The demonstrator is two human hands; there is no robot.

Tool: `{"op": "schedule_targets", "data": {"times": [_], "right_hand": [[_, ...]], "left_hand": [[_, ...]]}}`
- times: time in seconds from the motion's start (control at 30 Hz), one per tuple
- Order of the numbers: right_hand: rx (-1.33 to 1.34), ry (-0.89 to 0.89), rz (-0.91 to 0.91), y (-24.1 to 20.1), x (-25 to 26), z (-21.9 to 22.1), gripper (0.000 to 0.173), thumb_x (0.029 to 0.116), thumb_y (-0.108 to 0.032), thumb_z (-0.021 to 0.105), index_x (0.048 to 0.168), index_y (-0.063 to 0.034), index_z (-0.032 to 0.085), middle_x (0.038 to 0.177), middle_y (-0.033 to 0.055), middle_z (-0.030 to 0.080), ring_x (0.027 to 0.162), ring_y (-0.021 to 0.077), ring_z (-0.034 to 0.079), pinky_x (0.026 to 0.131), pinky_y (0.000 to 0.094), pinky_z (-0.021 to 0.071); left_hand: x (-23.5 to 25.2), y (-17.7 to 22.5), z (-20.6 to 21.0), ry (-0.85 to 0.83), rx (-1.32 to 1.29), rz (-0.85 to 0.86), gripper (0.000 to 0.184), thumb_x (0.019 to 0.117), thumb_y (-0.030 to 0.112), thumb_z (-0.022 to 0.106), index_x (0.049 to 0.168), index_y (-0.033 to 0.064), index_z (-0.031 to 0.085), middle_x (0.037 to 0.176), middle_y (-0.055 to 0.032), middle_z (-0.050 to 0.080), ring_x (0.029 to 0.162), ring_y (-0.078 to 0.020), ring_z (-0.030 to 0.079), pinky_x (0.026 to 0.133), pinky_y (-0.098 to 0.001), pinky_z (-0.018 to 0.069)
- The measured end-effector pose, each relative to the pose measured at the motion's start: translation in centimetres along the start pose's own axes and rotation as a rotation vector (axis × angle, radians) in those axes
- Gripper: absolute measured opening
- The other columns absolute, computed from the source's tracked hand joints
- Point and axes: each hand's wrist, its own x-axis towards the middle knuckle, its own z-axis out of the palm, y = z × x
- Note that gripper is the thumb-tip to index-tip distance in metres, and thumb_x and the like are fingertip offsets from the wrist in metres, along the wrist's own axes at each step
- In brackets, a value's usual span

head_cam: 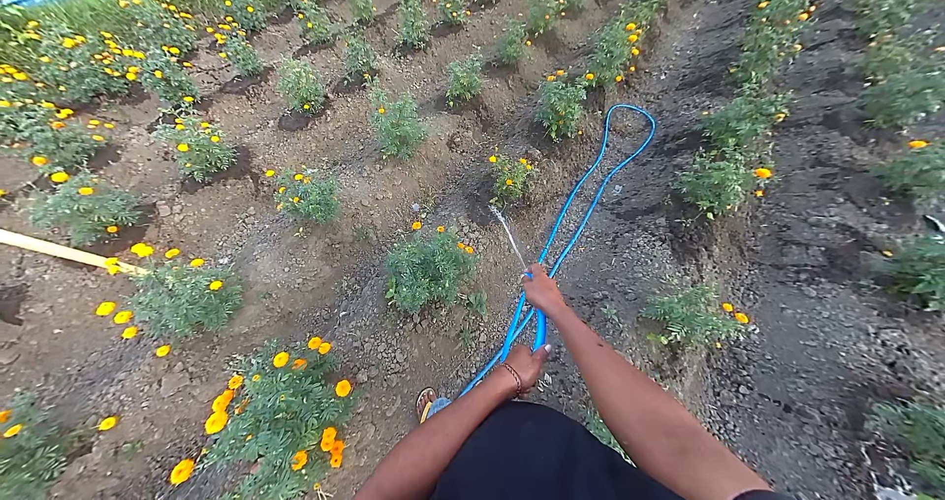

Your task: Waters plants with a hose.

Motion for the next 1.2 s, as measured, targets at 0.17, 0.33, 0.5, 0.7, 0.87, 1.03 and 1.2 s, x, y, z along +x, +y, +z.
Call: {"op": "schedule_targets", "data": {"times": [0.17, 0.33, 0.5, 0.7, 0.87, 1.03, 1.2], "right_hand": [[-0.026, -0.046, -0.066, -1.0, 0.1, 0.3, 0.040, 0.1115, -0.024, 0.039, 0.148, -0.0074, 0.044, 0.130, 0.0243, 0.063, 0.121, 0.0381, 0.063, 0.101, 0.0537, 0.0496], [-0.071, -0.061, -0.254, -4.1, -0.4, 0.1, 0.039, 0.1115, -0.025, 0.039, 0.145, -0.0078, 0.047, 0.127, 0.0230, 0.064, 0.117, 0.0379, 0.065, 0.100, 0.0554, 0.0502], [-0.135, -0.043, -0.385, -7.5, -1.0, 0.0, 0.039, 0.1113, -0.026, 0.040, 0.146, -0.0109, 0.047, 0.117, 0.0214, 0.068, 0.105, 0.0370, 0.069, 0.092, 0.0543, 0.0531], [-0.138, -0.003, -0.423, -9.8, -1.1, 0.4, 0.039, 0.1114, -0.026, 0.039, 0.146, -0.0098, 0.047, 0.111, 0.0210, 0.069, 0.101, 0.0362, 0.070, 0.090, 0.0518, 0.0542], [-0.143, 0.015, -0.439, -10.5, -1.2, 0.6, 0.038, 0.1114, -0.025, 0.039, 0.145, -0.0095, 0.048, 0.108, 0.0204, 0.069, 0.097, 0.0359, 0.070, 0.087, 0.0518, 0.0544], [-0.112, 0.041, -0.451, -11.2, -1.1, 0.5, 0.035, 0.1114, -0.023, 0.039, 0.142, -0.0083, 0.049, 0.106, 0.0195, 0.069, 0.096, 0.0352, 0.070, 0.087, 0.0513, 0.0543], [-0.119, 0.051, -0.436, -11.8, -0.7, 0.5, 0.037, 0.1113, -0.024, 0.040, 0.144, -0.0087, 0.048, 0.109, 0.0207, 0.070, 0.100, 0.0364, 0.070, 0.089, 0.0527, 0.0545]], "left_hand": [[-0.2, -0.2, -0.1, 0.011, -0.031, 0.005, 0.060, 0.1107, 0.055, 0.026, 0.099, 0.0042, 0.057, 0.070, -0.0027, 0.048, 0.051, -0.0149, 0.046, 0.052, -0.0320, 0.0447], [-0.1, -0.6, -0.3, 0.103, -0.078, 0.072, 0.064, 0.1115, 0.052, 0.025, 0.099, 0.0004, 0.059, 0.075, -0.0071, 0.052, 0.057, -0.0187, 0.051, 0.058, -0.0367, 0.0478], [0.2, -0.9, -0.8, 0.250, -0.156, 0.169, 0.061, 0.1126, 0.047, 0.027, 0.095, -0.0017, 0.060, 0.076, -0.0095, 0.053, 0.062, -0.0212, 0.053, 0.063, -0.0408, 0.0488], [-0.1, -1.0, -1.7, 0.322, -0.217, 0.209, 0.060, 0.1130, 0.045, 0.027, 0.092, -0.0013, 0.059, 0.075, -0.0090, 0.051, 0.063, -0.0211, 0.052, 0.064, -0.0410, 0.0478], [-0.2, -1.1, -2.3, 0.333, -0.223, 0.217, 0.060, 0.1129, 0.046, 0.027, 0.091, -0.0006, 0.059, 0.074, -0.0081, 0.052, 0.061, -0.0204, 0.053, 0.062, -0.0400, 0.0489], [-0.3, -1.1, -3.0, 0.345, -0.241, 0.241, 0.061, 0.1129, 0.046, 0.026, 0.093, -0.0017, 0.059, 0.074, -0.0083, 0.051, 0.060, -0.0206, 0.052, 0.062, -0.0402, 0.0485], [-0.6, -0.8, -3.6, 0.354, -0.222, 0.225, 0.060, 0.1132, 0.045, 0.026, 0.095, -0.0021, 0.059, 0.077, -0.0099, 0.052, 0.064, -0.0221, 0.053, 0.066, -0.0417, 0.0487]]}}
